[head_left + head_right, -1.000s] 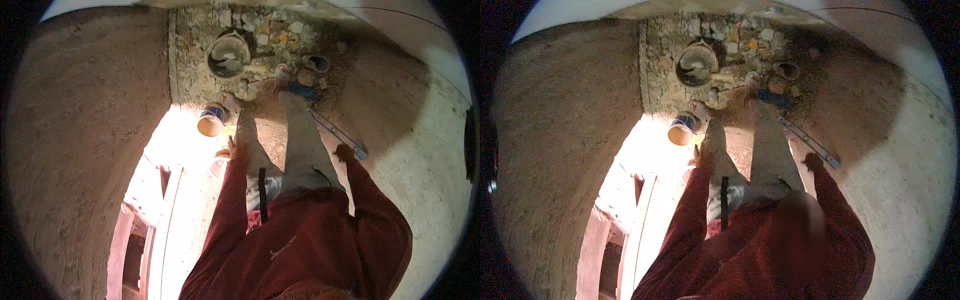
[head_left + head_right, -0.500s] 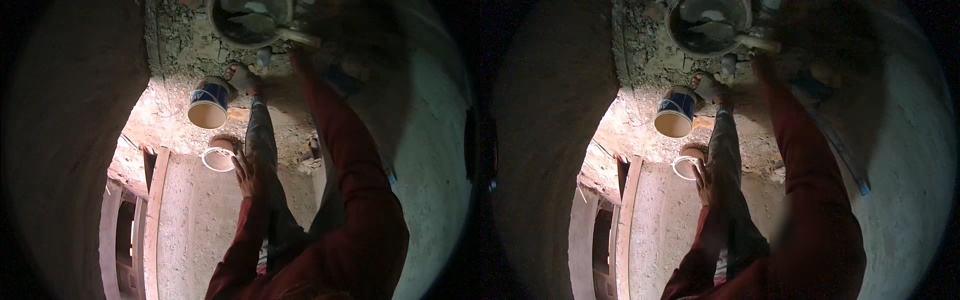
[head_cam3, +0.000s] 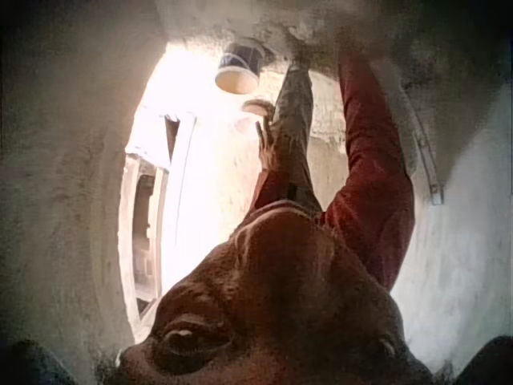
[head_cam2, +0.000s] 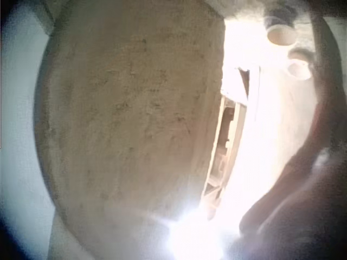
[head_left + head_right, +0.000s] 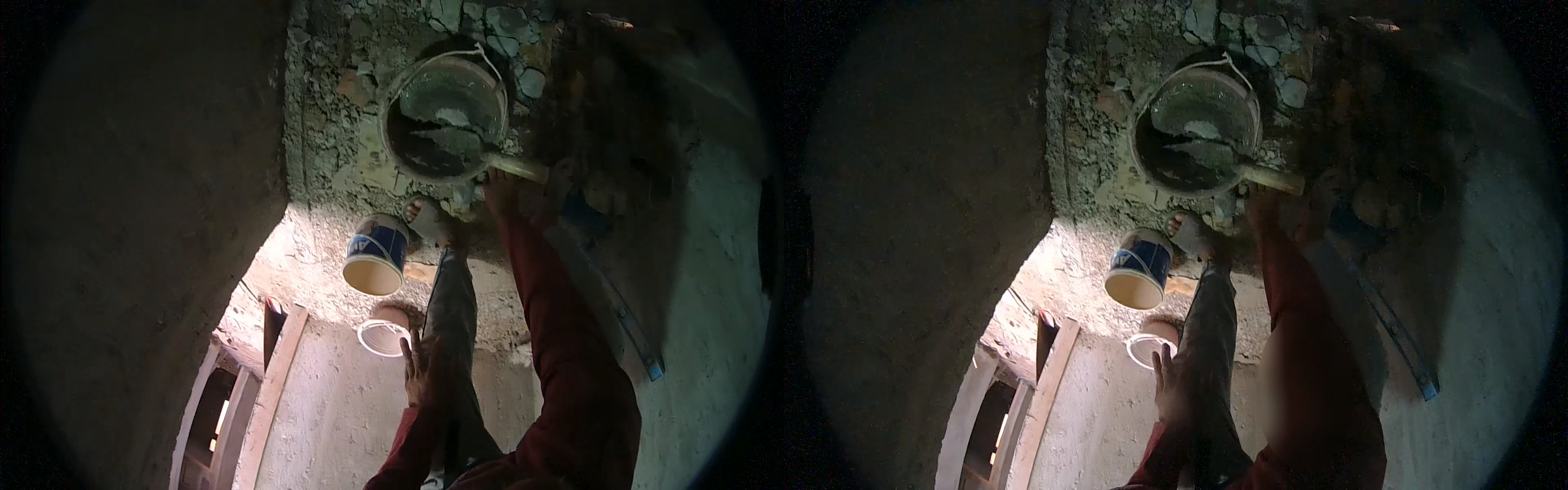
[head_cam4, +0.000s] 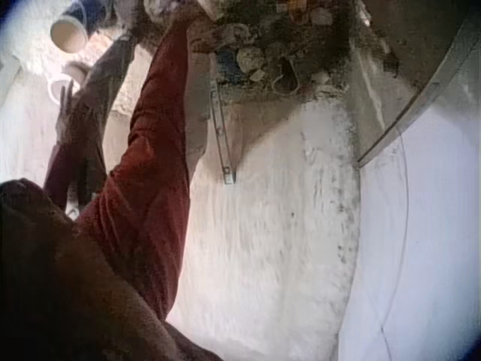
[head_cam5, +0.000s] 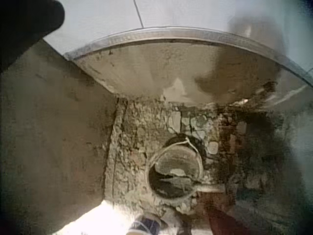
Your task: The person applies mortar to the back of a large ceramic tile using a trowel, spreads the mortar evenly across the surface, and then lifts and presses the tile onto the ceiling, tapping it into place with a rubber mallet.
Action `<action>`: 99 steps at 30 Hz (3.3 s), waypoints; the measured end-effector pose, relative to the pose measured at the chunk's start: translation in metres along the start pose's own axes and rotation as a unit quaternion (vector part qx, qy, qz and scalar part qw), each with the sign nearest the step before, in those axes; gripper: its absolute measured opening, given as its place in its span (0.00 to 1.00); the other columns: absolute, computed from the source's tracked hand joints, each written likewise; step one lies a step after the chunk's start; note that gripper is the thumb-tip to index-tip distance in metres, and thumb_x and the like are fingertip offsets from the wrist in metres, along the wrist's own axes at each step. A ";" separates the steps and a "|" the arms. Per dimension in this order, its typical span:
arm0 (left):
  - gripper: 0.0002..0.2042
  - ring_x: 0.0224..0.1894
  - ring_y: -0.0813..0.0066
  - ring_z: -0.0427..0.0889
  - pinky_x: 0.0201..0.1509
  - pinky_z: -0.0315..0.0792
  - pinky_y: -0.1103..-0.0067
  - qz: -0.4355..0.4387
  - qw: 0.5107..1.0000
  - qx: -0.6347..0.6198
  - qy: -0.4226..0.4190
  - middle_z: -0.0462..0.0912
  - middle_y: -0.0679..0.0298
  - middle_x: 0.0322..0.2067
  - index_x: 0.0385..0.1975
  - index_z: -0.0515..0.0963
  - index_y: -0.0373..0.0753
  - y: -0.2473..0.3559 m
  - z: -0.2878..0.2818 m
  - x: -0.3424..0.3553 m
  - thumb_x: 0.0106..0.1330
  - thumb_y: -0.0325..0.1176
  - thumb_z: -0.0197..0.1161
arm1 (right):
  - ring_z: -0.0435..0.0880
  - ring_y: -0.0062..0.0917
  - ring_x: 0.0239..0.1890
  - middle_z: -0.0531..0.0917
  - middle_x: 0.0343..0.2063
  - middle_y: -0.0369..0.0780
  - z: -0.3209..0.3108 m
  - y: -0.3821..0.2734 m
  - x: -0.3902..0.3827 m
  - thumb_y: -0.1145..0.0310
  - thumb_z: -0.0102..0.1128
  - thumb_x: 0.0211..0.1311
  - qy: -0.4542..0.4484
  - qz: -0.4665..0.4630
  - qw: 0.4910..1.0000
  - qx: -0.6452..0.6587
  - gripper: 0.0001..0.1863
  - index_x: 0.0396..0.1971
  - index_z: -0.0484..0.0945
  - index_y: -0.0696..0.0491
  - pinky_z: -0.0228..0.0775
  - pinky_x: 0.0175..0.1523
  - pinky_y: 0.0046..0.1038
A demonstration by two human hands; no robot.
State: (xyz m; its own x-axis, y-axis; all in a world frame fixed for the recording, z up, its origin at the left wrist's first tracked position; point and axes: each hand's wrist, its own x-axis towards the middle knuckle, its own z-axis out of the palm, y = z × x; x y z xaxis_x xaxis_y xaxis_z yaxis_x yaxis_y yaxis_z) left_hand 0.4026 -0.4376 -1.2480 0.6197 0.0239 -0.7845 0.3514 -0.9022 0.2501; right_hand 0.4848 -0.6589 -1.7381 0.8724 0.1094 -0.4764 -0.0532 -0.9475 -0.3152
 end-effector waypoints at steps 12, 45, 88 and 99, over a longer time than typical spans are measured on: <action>0.29 0.72 0.33 0.54 0.68 0.66 0.53 0.076 0.996 0.006 0.049 0.61 0.45 0.68 0.63 0.69 0.42 0.029 -0.004 0.018 0.63 0.46 0.65 | 0.80 0.43 0.42 0.78 0.43 0.49 -0.097 -0.079 -0.024 0.62 0.48 0.70 -0.304 -0.175 0.916 0.194 0.16 0.47 0.76 0.58 0.73 0.47 0.45; 0.71 0.78 0.51 0.24 0.79 0.29 0.66 0.179 0.555 -0.722 0.371 0.28 0.38 0.74 0.73 0.28 0.29 0.401 -0.609 0.067 0.47 0.66 0.74 | 0.84 0.39 0.27 0.81 0.30 0.48 -1.121 -0.281 -0.142 0.63 0.68 0.58 0.099 -0.251 0.938 -0.217 0.19 0.45 0.73 0.55 0.77 0.30 0.35; 0.46 0.76 0.42 0.47 0.77 0.43 0.57 0.338 0.557 -0.376 0.659 0.46 0.37 0.73 0.73 0.47 0.31 0.422 -0.680 -0.037 0.60 0.35 0.70 | 0.84 0.32 0.30 0.82 0.28 0.47 -1.159 -0.303 -0.228 0.55 0.63 0.65 0.183 -0.195 0.957 0.114 0.23 0.43 0.71 0.61 0.73 0.33 0.33; 0.53 0.77 0.40 0.37 0.78 0.37 0.52 0.359 0.539 0.034 0.762 0.37 0.45 0.76 0.76 0.42 0.39 0.543 -0.774 -0.132 0.56 0.43 0.74 | 0.82 0.38 0.21 0.77 0.19 0.45 -1.247 -0.248 -0.184 0.56 0.75 0.53 0.647 -0.289 0.705 0.022 0.23 0.31 0.70 0.55 0.74 0.23 0.36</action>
State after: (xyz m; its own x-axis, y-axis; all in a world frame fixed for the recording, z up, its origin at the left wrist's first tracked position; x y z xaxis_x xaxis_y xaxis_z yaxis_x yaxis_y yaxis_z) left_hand 1.0547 -0.5975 -0.5691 0.4537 -0.0619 0.8890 -0.3567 -0.9268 0.1175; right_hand 0.9436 -0.8190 -0.5490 0.4654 0.0800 0.8815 0.5031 -0.8433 -0.1890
